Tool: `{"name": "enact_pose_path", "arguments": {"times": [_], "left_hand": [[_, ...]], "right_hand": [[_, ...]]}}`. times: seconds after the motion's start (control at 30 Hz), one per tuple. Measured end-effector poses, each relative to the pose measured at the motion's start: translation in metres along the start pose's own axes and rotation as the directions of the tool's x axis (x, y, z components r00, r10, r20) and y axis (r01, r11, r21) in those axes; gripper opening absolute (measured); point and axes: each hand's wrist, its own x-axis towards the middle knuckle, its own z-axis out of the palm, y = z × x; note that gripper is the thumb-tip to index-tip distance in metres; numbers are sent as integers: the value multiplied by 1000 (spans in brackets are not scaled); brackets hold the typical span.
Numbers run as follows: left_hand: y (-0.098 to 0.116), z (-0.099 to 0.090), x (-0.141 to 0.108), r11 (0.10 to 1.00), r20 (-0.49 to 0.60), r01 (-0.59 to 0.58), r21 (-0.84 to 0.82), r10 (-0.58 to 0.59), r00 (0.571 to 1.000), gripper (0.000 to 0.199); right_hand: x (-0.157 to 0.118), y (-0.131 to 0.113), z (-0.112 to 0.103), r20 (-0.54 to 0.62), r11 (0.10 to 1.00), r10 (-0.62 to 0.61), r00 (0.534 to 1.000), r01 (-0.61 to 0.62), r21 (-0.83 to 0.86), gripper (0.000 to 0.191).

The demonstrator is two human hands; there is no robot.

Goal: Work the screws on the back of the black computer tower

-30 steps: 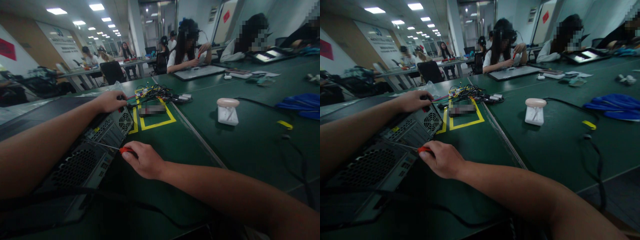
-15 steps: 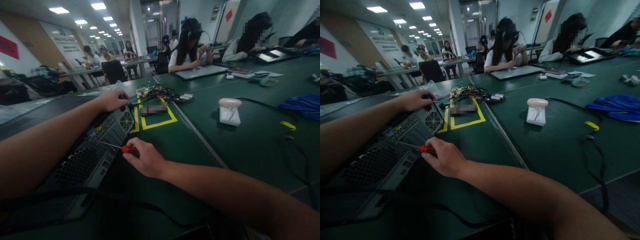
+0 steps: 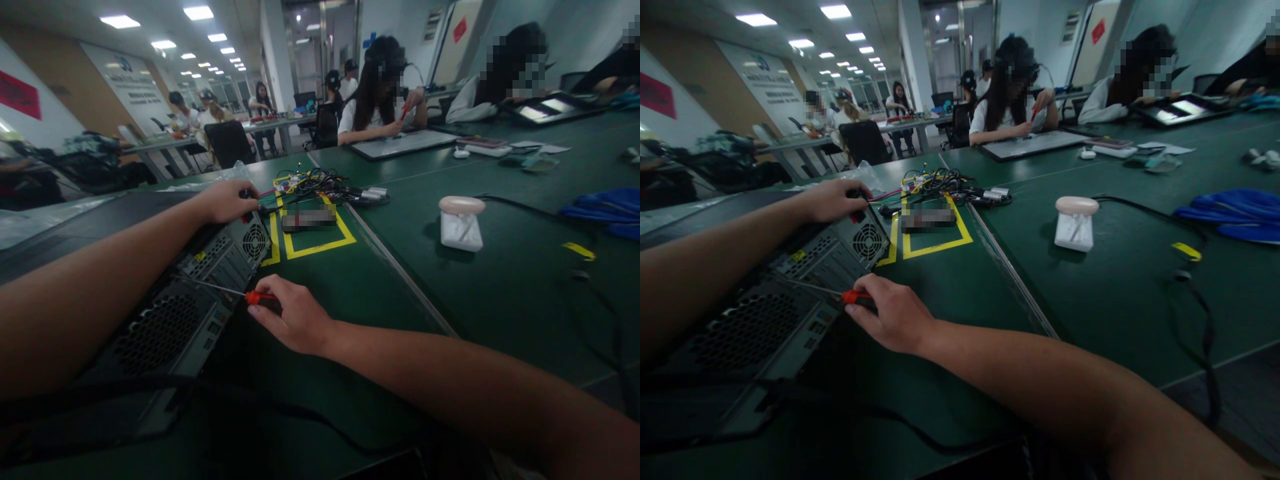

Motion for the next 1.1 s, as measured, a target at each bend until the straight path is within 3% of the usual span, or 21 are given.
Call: {"name": "enact_pose_path", "arguments": {"times": [1.1], "left_hand": [[-7,4,4,1000,-10,-21,-7,21,1000,54]], "right_hand": [[-1,-4,-2,14,1000,1,1000,0,-16,14]]}}
